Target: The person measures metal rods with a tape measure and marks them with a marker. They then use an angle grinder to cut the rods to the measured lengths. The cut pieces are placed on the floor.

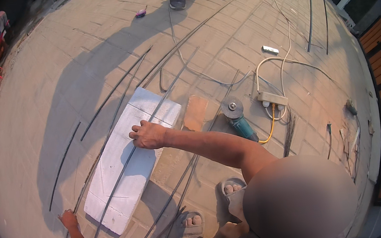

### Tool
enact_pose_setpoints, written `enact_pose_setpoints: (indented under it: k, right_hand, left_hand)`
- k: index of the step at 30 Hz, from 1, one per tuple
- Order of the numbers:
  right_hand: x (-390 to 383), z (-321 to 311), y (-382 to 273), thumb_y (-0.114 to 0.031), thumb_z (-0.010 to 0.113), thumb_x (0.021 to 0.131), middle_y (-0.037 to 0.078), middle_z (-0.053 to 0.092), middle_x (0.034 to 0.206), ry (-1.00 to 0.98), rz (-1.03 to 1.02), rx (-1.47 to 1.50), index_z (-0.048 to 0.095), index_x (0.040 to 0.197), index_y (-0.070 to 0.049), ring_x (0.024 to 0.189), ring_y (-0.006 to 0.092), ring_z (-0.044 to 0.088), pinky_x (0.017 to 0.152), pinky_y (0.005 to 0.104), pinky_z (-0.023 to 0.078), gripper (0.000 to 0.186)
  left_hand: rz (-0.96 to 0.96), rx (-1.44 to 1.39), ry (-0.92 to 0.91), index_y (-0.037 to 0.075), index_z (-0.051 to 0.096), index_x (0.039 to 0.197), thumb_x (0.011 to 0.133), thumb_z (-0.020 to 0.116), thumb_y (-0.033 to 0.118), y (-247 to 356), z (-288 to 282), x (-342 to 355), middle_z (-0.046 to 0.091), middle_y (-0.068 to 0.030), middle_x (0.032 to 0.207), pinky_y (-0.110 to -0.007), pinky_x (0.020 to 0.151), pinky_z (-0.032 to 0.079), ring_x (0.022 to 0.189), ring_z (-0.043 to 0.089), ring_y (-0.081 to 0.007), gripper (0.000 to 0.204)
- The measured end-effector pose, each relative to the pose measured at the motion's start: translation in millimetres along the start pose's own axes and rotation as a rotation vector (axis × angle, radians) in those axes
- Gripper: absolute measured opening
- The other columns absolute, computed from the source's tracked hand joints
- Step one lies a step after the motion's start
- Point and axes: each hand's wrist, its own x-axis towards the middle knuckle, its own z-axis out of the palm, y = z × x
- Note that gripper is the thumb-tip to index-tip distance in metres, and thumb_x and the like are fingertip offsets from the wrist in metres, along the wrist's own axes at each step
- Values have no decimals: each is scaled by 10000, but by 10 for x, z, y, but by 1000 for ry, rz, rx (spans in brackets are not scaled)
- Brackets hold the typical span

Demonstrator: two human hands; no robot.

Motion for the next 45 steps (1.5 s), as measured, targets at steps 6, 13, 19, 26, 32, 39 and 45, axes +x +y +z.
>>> enact_pose_setpoints:
  k: [6,13,19,26,32,39,45]
  right_hand:
    - [-48,54,28,-204,580,879,48,630,1042,-139,15,37,659,762,-114,1063,226,603,799,378,541,168]
    - [-72,23,16,-180,577,889,40,628,1046,-80,53,47,672,839,-128,1064,217,601,871,376,504,119]
    - [-22,-67,61,-180,574,890,39,621,1006,-126,87,38,675,882,-124,1047,221,598,893,393,491,116]
    - [-38,20,68,-180,572,906,65,610,983,-28,-1,-61,673,893,-95,1020,239,602,953,423,460,133]
    - [-1,-158,-81,-180,578,917,63,564,953,43,-2,19,640,887,-71,949,207,616,788,381,519,129]
    - [282,-70,-1049,-160,580,929,82,553,941,118,-227,144,617,824,-24,874,229,637,655,373,560,175]
    - [960,58,-1882,-136,572,916,111,575,965,41,-333,271,629,782,-2,868,273,659,681,399,580,198]
  left_hand:
    - [-61,-49,-84,128,714,1054,931,669,242,261,-156,138,713,-66,1099,-591,1092,383,1081,693,-271,173]
    - [173,-554,80,82,681,1233,927,689,303,1007,-1318,298,684,-146,1259,-506,1047,419,1178,640,-332,378]
    - [323,-562,95,66,697,1132,908,707,325,1336,-1607,483,706,-149,1160,-462,922,516,1081,661,-380,342]
    - [423,-256,249,60,659,1030,925,596,170,1434,-1413,563,701,-151,1031,-458,876,524,952,705,-338,165]
    - [385,-226,459,92,653,1013,938,603,159,1083,-1622,201,666,-94,973,-503,1024,417,930,697,-278,112]
    - [192,-276,345,100,650,1024,949,619,196,374,-1186,-580,662,-86,1025,-577,1108,336,994,667,-299,126]
    - [113,-188,213,132,660,1027,953,609,210,-330,-406,-1126,659,-66,1024,-573,1105,349,987,676,-270,119]
